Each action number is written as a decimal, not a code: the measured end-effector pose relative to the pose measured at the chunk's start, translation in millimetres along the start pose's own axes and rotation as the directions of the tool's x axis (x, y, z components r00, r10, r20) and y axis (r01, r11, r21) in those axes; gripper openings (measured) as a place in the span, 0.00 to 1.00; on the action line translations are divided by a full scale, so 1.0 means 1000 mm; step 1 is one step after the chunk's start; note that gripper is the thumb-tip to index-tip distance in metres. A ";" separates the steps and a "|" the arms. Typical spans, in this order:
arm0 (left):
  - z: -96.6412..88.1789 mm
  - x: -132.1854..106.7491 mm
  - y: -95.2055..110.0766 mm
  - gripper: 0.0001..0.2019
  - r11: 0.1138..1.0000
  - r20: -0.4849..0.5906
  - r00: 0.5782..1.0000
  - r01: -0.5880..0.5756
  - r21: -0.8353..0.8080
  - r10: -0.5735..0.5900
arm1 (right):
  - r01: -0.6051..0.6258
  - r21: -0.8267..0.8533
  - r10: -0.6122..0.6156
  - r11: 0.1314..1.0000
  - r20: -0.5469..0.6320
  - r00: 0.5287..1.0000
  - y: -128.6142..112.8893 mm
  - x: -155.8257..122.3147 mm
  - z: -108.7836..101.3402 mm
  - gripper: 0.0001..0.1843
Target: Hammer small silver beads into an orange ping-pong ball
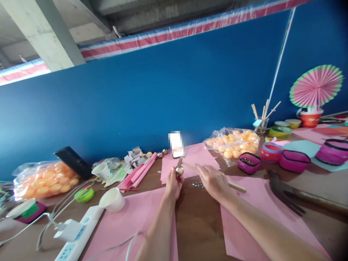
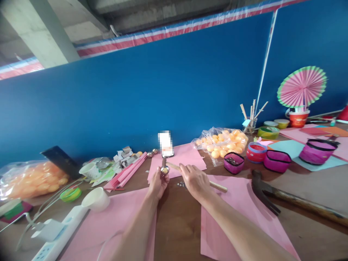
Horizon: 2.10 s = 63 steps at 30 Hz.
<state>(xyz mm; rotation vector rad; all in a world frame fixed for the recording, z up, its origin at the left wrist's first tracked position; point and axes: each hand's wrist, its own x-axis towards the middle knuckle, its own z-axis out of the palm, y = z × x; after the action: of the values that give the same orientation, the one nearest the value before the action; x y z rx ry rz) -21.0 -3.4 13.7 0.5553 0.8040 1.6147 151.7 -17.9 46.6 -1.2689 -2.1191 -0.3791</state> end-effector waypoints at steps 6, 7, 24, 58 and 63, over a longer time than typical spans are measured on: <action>0.002 -0.001 -0.001 0.15 0.999 -0.016 0.999 -0.037 0.033 0.037 | 0.001 0.005 -0.001 1.000 -0.021 1.000 -0.001 0.000 -0.001 0.16; 0.002 0.000 -0.001 0.15 0.998 -0.021 0.999 -0.043 0.042 0.044 | 0.012 0.003 -0.012 1.000 -0.016 1.000 -0.001 0.000 -0.001 0.16; -0.001 0.003 0.001 0.12 0.998 -0.092 0.996 0.009 -0.065 -0.015 | -0.100 -0.006 0.101 0.995 0.016 0.995 0.012 0.004 0.006 0.14; -0.003 0.006 -0.001 0.12 0.999 -0.159 0.986 0.037 -0.018 -0.039 | 0.005 0.483 -0.146 0.876 0.254 0.956 0.026 0.002 0.029 0.12; -0.002 0.005 -0.001 0.11 0.999 -0.163 0.986 0.037 -0.013 -0.038 | 0.000 0.495 -0.194 0.869 0.342 0.919 0.025 0.000 0.031 0.20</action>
<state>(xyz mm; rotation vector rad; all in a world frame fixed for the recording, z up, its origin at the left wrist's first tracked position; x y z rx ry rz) -22.9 1.0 11.4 0.4017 0.9212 1.6436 161.7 10.9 21.6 -0.9875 -2.3990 0.3872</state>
